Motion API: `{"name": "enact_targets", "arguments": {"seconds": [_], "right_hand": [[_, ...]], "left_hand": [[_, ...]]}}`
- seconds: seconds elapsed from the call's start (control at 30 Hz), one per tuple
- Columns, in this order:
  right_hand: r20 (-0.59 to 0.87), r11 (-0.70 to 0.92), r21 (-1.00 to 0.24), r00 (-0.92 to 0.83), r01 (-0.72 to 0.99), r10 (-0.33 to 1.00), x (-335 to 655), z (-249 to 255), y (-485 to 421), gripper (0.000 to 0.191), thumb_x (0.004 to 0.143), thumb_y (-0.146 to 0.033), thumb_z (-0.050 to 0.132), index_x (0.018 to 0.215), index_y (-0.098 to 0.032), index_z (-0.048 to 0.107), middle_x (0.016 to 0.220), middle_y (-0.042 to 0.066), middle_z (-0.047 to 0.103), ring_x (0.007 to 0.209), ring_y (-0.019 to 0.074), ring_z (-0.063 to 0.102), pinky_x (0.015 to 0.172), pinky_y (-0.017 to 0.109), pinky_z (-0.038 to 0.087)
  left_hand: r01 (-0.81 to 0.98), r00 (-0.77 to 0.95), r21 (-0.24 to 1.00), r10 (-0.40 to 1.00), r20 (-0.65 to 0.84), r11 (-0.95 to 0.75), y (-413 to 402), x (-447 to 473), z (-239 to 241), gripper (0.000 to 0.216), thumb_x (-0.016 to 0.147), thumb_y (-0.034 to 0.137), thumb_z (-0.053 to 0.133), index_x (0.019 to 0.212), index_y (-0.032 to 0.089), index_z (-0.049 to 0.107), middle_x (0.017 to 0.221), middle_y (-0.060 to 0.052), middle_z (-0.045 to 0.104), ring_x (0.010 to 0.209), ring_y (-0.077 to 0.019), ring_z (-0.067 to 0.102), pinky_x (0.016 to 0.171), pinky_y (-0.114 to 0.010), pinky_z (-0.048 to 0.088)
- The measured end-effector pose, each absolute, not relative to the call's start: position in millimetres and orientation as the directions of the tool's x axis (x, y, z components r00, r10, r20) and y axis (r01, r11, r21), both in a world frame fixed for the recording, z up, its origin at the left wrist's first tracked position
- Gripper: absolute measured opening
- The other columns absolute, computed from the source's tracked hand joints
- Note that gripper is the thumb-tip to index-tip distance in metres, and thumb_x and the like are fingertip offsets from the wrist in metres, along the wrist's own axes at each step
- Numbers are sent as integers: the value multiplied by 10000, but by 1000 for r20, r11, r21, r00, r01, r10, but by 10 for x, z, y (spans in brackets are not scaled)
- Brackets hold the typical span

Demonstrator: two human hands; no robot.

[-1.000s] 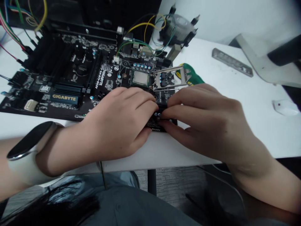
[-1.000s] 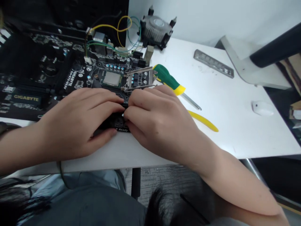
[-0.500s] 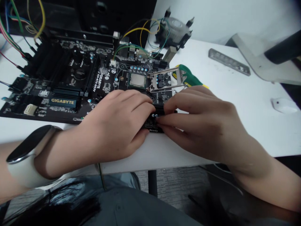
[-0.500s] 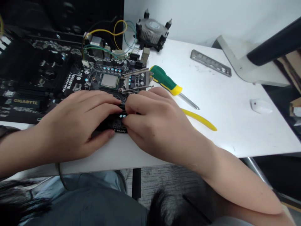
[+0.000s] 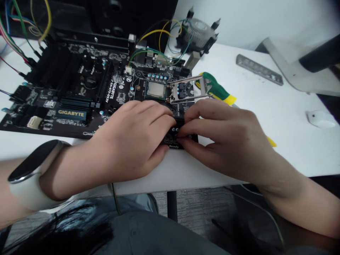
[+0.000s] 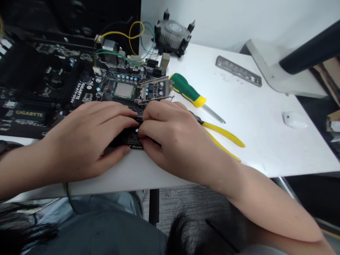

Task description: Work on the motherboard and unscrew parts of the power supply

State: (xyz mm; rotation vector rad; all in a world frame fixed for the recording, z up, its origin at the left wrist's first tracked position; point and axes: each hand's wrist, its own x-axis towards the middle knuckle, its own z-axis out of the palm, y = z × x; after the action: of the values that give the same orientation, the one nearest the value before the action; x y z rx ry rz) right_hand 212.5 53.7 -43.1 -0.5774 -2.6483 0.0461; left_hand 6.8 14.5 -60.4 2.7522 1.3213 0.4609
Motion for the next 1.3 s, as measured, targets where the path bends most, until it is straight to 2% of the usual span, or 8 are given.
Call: {"name": "enact_targets", "arguments": {"seconds": [0.13, 0.57, 0.9, 1.13, 1.3], "right_hand": [[401, 911, -119, -820, 396, 409, 2120, -441, 542, 138, 897, -125, 585, 801, -147, 681, 841, 51, 633, 766, 136, 588, 670, 271, 480], [378, 920, -64, -844, 386, 380, 2142, -392, 528, 231, 921, -119, 541, 744, -148, 686, 837, 60, 631, 749, 137, 576, 683, 280, 465], [343, 918, 46, -869, 395, 357, 2125, -422, 516, 226, 918, -108, 529, 766, -129, 695, 828, 73, 627, 732, 182, 558, 684, 343, 477], [349, 921, 41, -869, 388, 351, 2121, -409, 509, 230, 926, -111, 523, 758, -126, 680, 830, 76, 622, 748, 177, 563, 689, 340, 482], [320, 925, 102, -893, 365, 317, 2111, -395, 505, 263, 926, -92, 502, 722, -145, 659, 804, 73, 616, 725, 185, 538, 668, 359, 453]], "left_hand": [[748, 594, 189, 768, 240, -637, 144, 69, -607, 388, 922, 344, 365, 1125, 152, 634, 1207, -140, 677, 1142, -314, 623, 919, -493, 534], [752, 594, 186, 773, 225, -632, 141, 69, -600, 403, 919, 352, 358, 1141, 161, 636, 1211, -127, 672, 1164, -312, 616, 933, -484, 528], [763, 575, 231, 797, 183, -604, 143, 82, -599, 411, 896, 364, 408, 1170, 152, 631, 1250, -135, 653, 1209, -338, 589, 975, -500, 505], [763, 581, 233, 798, 160, -603, 142, 87, -602, 414, 896, 361, 397, 1163, 148, 632, 1263, -142, 644, 1218, -360, 583, 971, -527, 502], [763, 584, 240, 800, 142, -600, 146, 96, -598, 411, 893, 346, 403, 1168, 141, 629, 1265, -146, 643, 1216, -368, 583, 960, -538, 503]]}}
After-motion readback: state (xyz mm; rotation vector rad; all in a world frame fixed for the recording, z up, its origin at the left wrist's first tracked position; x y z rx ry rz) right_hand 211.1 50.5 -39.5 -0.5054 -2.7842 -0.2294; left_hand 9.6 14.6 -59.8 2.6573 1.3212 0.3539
